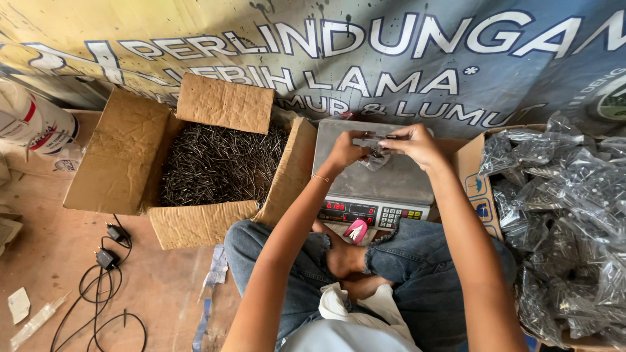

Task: The person sits on the floor and weighs small metal nails using a digital scale. They scoop nails from a large cardboard box into a plastic bag, place the bag on the scale to measure the weight, and then seal the bag with a pink clip.

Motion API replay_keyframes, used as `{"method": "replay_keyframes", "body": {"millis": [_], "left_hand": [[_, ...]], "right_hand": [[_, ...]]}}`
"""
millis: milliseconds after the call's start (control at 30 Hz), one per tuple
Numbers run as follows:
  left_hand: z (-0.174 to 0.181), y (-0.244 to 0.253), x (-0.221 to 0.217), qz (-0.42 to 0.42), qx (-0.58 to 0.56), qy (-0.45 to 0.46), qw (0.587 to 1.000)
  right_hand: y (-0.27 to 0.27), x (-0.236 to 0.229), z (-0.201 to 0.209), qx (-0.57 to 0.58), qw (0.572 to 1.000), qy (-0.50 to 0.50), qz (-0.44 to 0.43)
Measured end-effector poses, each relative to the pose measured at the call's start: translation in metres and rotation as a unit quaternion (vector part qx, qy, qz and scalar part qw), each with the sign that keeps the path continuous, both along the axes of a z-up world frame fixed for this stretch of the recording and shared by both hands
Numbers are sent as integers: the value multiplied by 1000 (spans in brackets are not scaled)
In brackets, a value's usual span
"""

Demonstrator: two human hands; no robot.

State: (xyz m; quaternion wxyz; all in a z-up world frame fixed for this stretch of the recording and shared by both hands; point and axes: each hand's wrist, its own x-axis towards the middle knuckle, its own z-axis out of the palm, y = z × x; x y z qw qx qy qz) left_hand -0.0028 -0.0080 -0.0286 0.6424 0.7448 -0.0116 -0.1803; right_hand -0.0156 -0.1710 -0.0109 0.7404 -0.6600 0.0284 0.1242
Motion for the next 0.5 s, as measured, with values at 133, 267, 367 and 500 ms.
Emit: {"method": "replay_keyframes", "body": {"millis": [133, 267, 367, 500], "left_hand": [[8, 1, -1, 9, -34, -6, 999], [15, 1, -2, 6, -51, -9, 999], [20, 2, -3, 2, -64, 0, 998], [28, 3, -8, -6, -87, 12, 996]], "right_hand": [[0, 5, 4, -49, 998, 10, 28], [-6, 12, 19, -269, 959, -17, 90], [-2, 18, 26, -425, 894, -34, 136], [-1, 27, 31, -508, 847, -46, 150]]}}
